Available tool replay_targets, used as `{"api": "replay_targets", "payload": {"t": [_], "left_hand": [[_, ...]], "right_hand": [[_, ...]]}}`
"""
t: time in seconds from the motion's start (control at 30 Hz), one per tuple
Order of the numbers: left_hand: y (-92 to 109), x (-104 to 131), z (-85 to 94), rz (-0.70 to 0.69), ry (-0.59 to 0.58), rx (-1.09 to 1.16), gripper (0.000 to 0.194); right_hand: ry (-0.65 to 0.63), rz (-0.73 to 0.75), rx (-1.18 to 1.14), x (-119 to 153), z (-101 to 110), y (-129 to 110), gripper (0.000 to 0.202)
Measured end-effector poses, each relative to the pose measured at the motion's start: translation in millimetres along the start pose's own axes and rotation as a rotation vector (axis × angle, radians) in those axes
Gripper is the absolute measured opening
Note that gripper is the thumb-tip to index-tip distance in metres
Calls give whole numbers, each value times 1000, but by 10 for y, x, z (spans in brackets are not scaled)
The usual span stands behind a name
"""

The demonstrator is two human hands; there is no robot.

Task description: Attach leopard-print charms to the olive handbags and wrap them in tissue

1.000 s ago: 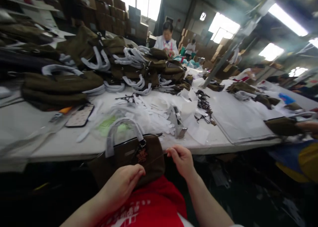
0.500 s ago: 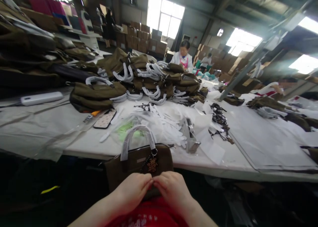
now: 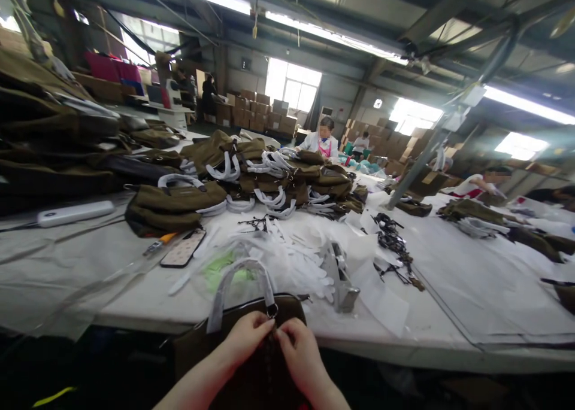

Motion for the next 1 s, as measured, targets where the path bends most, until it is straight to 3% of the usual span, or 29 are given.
{"api": "replay_targets", "payload": {"t": [0.13, 0.27, 0.43, 0.63, 1.0], "left_hand": [[72, 78, -4, -53, 77, 90, 42], [72, 171, -16, 36, 73, 274, 43], [19, 200, -5, 82, 61, 345, 40], [33, 213, 28, 73, 17, 370, 38], [38, 227, 51, 46, -18, 385, 36]], "right_hand": [[-84, -53, -105, 41, 56, -15, 24], [-33, -65, -96, 69, 228, 21, 24], [13, -40, -82, 33, 383, 103, 24], [-101, -31, -91, 12, 318, 37, 22], [-171, -69, 6, -84, 218, 15, 23]]}}
Point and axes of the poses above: each hand's wrist, its own x-axis away from the middle knuckle, its own z-axis out of the back of the hand, y = z × x, the point moved 4 cm from there along -x, towards the middle knuckle, and after that the axes turned 11 degrees about -y, right-handed, at the moved point
